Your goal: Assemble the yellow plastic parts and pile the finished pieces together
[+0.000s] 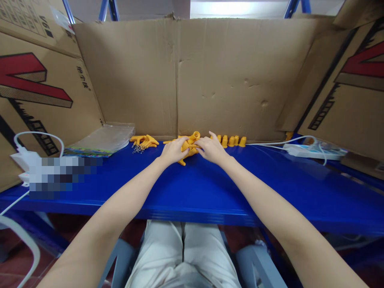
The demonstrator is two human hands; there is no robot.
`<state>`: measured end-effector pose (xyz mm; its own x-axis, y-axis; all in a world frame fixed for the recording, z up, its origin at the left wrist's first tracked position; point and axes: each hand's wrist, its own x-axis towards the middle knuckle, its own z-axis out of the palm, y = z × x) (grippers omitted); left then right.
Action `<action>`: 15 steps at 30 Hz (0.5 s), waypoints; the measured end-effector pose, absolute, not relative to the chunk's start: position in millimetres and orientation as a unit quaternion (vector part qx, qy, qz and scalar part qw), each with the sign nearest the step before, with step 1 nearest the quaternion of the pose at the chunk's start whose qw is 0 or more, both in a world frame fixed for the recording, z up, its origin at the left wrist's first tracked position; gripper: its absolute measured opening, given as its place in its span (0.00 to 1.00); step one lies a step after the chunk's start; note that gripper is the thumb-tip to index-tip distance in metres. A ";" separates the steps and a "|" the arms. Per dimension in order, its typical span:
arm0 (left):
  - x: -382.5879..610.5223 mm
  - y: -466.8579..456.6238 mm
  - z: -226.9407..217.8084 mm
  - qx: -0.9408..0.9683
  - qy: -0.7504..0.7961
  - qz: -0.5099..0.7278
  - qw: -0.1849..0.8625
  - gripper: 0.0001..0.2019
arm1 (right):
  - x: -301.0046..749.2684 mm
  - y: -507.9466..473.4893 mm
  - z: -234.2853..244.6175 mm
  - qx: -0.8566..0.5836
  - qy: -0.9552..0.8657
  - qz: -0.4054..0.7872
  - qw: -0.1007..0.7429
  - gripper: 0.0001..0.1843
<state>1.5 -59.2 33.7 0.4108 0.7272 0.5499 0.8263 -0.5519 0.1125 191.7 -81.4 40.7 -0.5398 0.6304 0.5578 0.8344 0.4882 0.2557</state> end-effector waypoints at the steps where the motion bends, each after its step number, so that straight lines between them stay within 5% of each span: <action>1: 1.2 -59.4 34.5 -0.832 -0.465 -0.289 0.092 0.22 | 191.6 -81.5 40.7 -0.445 -0.835 -0.255 0.200 0.13; 15: 1.9 -64.3 41.2 -0.810 -0.486 -0.315 0.096 0.21 | 193.0 -80.4 40.8 -0.488 -0.816 -0.256 0.173 0.16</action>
<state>1.9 -64.3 41.2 0.3303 0.7261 0.6030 0.8473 -0.5096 0.1496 193.0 -80.4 40.8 -0.4629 0.7085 0.5327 0.8858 0.3925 0.2477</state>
